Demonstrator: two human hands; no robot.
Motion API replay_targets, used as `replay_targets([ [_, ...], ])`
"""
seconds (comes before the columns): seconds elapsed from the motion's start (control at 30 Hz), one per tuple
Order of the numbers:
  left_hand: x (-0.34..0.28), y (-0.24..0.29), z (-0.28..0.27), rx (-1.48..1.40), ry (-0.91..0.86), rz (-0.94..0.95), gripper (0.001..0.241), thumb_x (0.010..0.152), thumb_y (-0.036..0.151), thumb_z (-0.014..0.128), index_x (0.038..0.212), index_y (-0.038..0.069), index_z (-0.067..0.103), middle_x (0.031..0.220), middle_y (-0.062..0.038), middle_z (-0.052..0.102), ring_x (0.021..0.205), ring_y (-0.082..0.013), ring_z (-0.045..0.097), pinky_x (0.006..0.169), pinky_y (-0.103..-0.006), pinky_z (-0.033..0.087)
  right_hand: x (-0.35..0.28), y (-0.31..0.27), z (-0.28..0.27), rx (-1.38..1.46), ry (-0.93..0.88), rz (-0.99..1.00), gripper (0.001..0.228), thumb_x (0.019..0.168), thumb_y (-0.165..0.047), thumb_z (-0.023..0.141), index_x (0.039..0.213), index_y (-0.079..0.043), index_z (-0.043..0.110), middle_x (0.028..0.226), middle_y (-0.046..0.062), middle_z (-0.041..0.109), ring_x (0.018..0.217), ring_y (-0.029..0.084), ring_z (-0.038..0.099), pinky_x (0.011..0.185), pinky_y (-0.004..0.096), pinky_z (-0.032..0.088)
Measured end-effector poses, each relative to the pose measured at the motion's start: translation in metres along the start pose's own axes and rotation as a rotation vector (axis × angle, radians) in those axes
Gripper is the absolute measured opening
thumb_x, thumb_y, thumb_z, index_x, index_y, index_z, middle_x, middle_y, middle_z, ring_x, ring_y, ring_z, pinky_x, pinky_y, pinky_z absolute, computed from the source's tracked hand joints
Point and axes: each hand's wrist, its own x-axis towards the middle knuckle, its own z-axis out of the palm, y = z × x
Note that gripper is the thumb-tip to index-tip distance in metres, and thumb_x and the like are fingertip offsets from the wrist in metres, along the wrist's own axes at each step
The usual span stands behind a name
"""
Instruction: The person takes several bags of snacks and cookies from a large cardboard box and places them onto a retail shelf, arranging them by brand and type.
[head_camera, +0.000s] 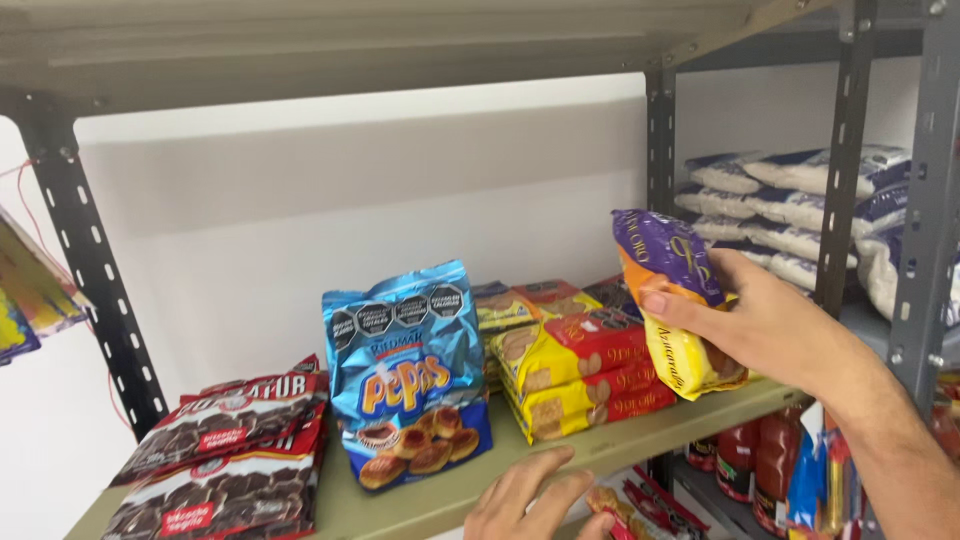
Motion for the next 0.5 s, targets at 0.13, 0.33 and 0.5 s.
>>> replay_targets([
  [0.13,0.022,-0.021,0.029,0.203,-0.033,-0.082,0.037,0.114,0.062,0.092,0.133,0.030,0.097,0.167,-0.001,0.084,0.142,-0.0294,0.086,0.101,-0.0525,0.072,0.066,-0.027,0.001,-0.168,-0.205,-0.079,0.058,0.109,-0.066,0.089,0.138,-0.017,0.078,0.096,0.012,0.085,0.078,0.027,0.072,0.072,0.041,0.053],
  [0.33,0.037,-0.063,0.058,0.333,-0.063,-0.170,0.059,0.109,0.065,0.098,0.154,0.029,0.088,0.180,-0.009,0.072,0.162,-0.0358,0.072,0.115,-0.0562,0.069,0.154,-0.056,0.049,-0.334,-0.390,-0.146,0.070,0.110,-0.074,0.092,0.084,-0.011,0.079,0.075,0.007,0.082,0.066,0.020,0.071,0.077,0.034,0.059],
  [0.5,0.021,-0.108,0.088,0.373,-0.060,-0.105,0.064,0.113,0.067,0.097,0.160,0.026,0.086,0.182,-0.014,0.068,0.161,-0.0387,0.073,0.118,-0.0568,0.067,0.220,-0.072,0.102,-0.556,-0.433,-0.221,0.074,0.101,-0.089,0.083,0.071,-0.022,0.076,0.073,-0.001,0.084,0.068,0.018,0.069,0.086,0.038,0.056],
])
